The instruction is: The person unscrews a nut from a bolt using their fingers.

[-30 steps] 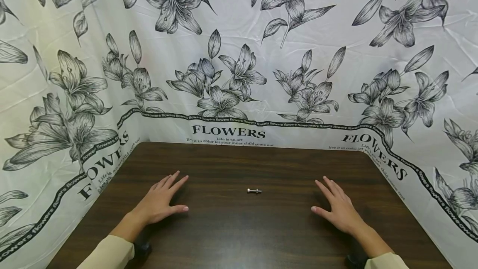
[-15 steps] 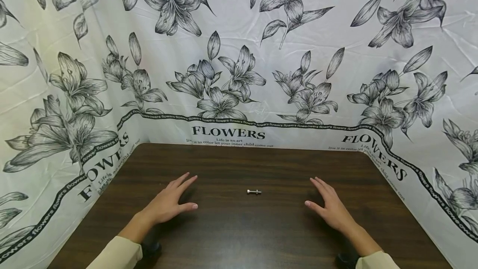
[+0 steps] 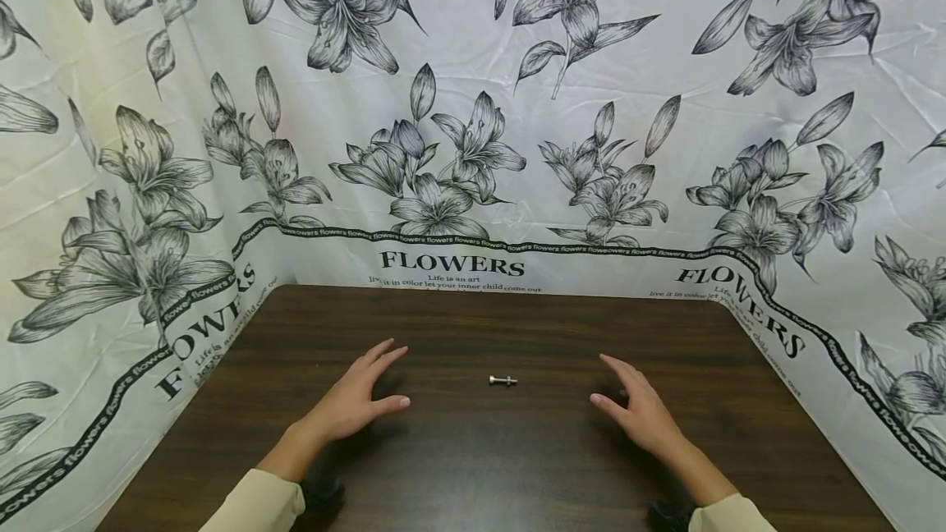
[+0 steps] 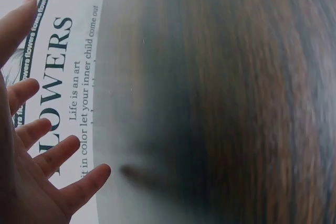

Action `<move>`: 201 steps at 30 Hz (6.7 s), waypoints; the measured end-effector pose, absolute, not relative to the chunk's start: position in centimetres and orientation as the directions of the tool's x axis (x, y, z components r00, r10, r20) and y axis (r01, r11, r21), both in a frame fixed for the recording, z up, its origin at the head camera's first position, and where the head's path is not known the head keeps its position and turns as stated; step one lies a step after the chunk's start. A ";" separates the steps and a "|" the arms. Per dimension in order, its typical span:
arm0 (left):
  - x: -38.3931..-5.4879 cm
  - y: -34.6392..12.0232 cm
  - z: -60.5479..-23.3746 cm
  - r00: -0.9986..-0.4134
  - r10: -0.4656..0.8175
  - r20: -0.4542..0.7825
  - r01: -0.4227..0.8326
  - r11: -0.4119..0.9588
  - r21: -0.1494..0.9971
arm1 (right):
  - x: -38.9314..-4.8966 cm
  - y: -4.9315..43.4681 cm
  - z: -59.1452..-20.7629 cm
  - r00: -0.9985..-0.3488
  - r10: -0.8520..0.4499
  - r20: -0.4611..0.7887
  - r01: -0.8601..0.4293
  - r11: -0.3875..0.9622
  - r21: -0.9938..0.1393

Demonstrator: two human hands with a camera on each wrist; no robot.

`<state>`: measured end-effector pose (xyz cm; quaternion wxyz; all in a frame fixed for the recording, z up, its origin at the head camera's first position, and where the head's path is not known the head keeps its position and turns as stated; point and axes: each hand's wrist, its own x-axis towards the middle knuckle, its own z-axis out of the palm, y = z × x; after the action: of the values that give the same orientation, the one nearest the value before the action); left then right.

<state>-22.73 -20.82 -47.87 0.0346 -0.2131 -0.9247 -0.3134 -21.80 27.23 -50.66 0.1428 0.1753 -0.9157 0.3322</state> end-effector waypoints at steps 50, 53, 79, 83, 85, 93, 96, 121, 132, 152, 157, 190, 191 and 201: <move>-24.1 -12.3 -49.0 -0.914 0.304 0.270 0.372 0.357 0.857 | -22.8 22.0 -51.0 -0.877 -0.237 0.418 -0.470 0.605 -0.643; -24.1 -11.7 -49.2 -0.924 0.280 0.261 0.354 0.364 0.861 | -22.9 21.7 -51.0 -0.876 -0.244 0.415 -0.473 0.599 -0.646; -25.4 -8.4 -49.5 -0.948 0.230 0.218 0.291 0.359 0.887 | -24.4 18.3 -50.9 -0.934 -0.204 0.295 -0.357 0.587 -0.727; -25.6 -7.8 -49.5 -0.951 0.236 0.199 0.271 0.331 0.904 | -24.8 17.8 -51.0 -0.940 -0.210 0.268 -0.340 0.592 -0.730; -25.7 -7.4 -49.5 -0.953 0.241 0.185 0.257 0.319 0.912 | -25.0 17.5 -51.0 -0.944 -0.211 0.255 -0.331 0.603 -0.726; -26.0 -6.3 -49.8 -0.948 0.283 0.142 0.229 0.303 0.925 | -25.3 16.6 -50.8 -0.951 -0.217 0.220 -0.308 0.635 -0.708; -26.2 -6.1 -50.0 -0.949 0.300 0.101 0.196 0.307 0.931 | -25.4 16.3 -50.6 -0.954 -0.218 0.204 -0.298 0.650 -0.699; -27.2 -5.0 -50.7 -0.951 0.245 0.190 0.305 0.628 0.716 | -26.2 15.4 -50.8 -0.960 -0.213 0.183 -0.280 0.776 -0.564; -26.9 -5.1 -50.8 -0.946 0.237 0.223 0.325 0.663 0.674 | -26.3 15.0 -50.8 -0.956 -0.215 0.198 -0.290 0.776 -0.560; -26.1 -5.2 -50.4 -0.949 0.185 0.257 0.316 0.528 0.788 | -26.0 15.4 -50.7 -0.954 -0.202 0.223 -0.298 0.536 -0.790; -26.0 -5.1 -50.2 -0.948 0.161 0.273 0.317 0.473 0.822 | -25.6 15.1 -50.6 -0.960 -0.138 0.242 -0.278 0.451 -0.848; -24.3 -3.9 -48.4 -0.969 0.064 0.240 0.244 0.068 0.967 | -22.2 13.2 -46.2 -0.971 0.089 0.222 -0.223 -0.001 -0.975; -24.4 -3.9 -48.4 -0.969 0.062 0.240 0.244 0.065 0.968 | -22.2 13.2 -46.2 -0.970 0.090 0.225 -0.226 -0.002 -0.974; -24.0 -3.9 -47.4 -0.966 0.055 0.253 0.254 0.017 0.967 | -21.9 13.1 -45.7 -0.965 0.105 0.239 -0.242 -0.020 -0.970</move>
<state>-23.99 -3.87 -47.37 0.0720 -0.1088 -0.7095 -0.6925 -21.90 13.06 -45.74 0.1219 0.0498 -0.6893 0.7124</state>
